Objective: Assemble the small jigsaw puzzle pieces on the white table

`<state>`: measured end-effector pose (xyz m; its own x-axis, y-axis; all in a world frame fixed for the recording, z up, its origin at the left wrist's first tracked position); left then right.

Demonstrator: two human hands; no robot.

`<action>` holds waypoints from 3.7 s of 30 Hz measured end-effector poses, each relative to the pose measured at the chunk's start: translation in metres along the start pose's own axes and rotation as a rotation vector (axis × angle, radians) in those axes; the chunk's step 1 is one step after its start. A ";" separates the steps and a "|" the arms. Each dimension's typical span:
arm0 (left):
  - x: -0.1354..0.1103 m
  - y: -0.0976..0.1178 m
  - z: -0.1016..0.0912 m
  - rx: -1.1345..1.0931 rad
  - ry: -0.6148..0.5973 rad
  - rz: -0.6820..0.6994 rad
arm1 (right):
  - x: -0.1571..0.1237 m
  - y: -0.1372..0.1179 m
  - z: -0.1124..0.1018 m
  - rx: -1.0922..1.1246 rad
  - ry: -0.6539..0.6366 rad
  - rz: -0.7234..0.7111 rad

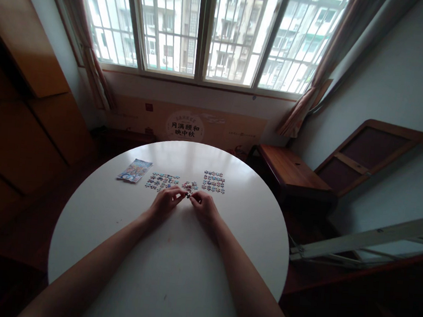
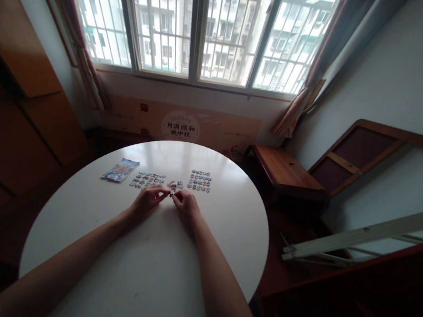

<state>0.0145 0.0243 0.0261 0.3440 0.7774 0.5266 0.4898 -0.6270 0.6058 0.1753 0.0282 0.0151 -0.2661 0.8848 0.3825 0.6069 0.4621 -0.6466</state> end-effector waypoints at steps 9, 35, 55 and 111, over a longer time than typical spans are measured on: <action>0.000 0.001 -0.001 0.010 0.000 -0.014 | -0.001 0.000 0.000 0.005 0.007 -0.007; 0.000 0.006 -0.003 0.061 -0.011 -0.026 | -0.001 -0.003 -0.001 0.006 -0.003 -0.010; 0.000 0.005 -0.003 0.084 -0.025 -0.027 | 0.000 0.001 0.003 0.089 -0.020 -0.010; 0.000 0.003 -0.001 -0.048 -0.064 -0.033 | 0.000 -0.004 0.001 0.097 0.002 -0.079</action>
<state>0.0148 0.0228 0.0285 0.3794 0.7985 0.4674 0.4633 -0.6012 0.6511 0.1725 0.0260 0.0169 -0.3093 0.8451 0.4361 0.5085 0.5345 -0.6751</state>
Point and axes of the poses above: each hand's wrist, its own x-axis towards the middle knuckle, its own z-axis out of the palm, y = z × x, the point moved 4 cm from there along x, towards the middle knuckle, and after that the axes turned 7 degrees about -x, right-handed, at the moved point
